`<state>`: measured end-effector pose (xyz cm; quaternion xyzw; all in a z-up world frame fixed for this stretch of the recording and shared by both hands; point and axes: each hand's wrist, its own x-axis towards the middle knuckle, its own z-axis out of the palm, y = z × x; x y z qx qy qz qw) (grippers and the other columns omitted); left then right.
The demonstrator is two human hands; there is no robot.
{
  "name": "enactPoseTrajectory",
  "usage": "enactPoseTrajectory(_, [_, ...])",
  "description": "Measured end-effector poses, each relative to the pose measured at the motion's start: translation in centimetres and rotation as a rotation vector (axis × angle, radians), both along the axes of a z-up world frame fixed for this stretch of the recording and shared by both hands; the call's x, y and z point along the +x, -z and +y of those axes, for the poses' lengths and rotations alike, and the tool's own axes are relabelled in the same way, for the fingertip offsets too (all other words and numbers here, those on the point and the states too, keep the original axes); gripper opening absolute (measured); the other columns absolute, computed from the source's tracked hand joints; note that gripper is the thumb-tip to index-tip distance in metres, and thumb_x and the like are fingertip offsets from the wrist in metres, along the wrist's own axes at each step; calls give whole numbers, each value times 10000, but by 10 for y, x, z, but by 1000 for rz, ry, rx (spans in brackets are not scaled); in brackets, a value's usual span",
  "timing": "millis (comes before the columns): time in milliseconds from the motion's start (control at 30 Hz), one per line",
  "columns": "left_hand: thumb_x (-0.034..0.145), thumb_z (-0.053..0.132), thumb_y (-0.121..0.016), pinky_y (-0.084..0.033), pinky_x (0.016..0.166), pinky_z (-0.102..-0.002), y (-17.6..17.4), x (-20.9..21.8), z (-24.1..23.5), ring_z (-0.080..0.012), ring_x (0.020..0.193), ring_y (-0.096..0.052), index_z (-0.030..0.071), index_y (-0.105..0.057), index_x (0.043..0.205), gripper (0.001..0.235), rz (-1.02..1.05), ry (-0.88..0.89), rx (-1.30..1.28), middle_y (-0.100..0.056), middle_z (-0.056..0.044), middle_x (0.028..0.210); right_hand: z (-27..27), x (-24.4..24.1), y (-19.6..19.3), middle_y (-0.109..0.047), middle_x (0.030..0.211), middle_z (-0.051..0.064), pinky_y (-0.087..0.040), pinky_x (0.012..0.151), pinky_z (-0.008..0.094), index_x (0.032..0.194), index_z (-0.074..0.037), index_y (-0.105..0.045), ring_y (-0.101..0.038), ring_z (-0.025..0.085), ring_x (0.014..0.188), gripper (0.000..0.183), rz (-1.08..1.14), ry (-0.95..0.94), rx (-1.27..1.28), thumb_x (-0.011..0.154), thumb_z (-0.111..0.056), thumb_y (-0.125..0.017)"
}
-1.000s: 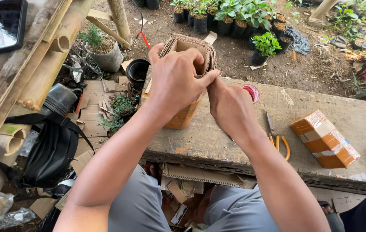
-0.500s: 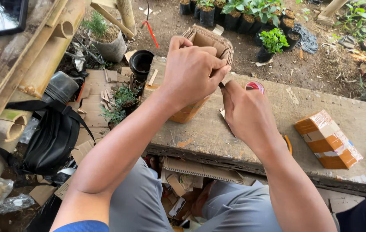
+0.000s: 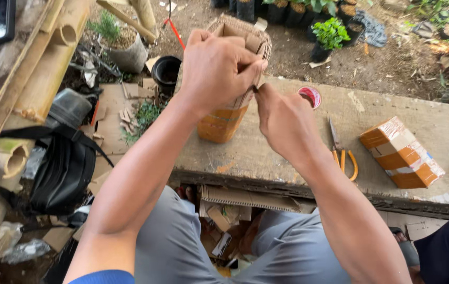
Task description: The person assembles a hexagonal cardboard container by wrapping and securing the sides with packing tape. They then use a knife to cut and fold the top flaps inward, creating a finished box.
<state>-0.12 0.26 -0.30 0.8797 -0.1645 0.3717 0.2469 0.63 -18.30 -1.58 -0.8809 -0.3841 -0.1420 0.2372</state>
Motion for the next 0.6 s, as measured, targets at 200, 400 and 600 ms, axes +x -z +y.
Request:
enactPoseTrajectory(200, [948,329,-758,-357,842,-410,3,3,-3,-191,624,-567,161,-827,829,217,5,-23,9,-662,36,703,0,2,3,-625,695,256,-467,563,549,1025,18,-614,-614,459,622,113,-45,-75,59,1016,-72,-545])
enactPoseTrajectory(400, [972,294,-753,-351,823,-423,6,10,5,-198,640,-575,149,-820,822,219,-15,-54,39,-662,28,717,3,5,11,-632,701,269,-482,581,531,981,13,-641,-634,442,622,133,46,-7,80,1033,-89,-574])
enactPoseTrajectory(600, [932,323,-771,-362,802,-422,12,13,4,-189,645,-587,181,-833,837,182,-19,-44,49,-687,29,736,6,13,13,-660,768,264,-502,628,528,1025,26,-659,-656,438,676,127,-30,-107,99,1020,-61,-567])
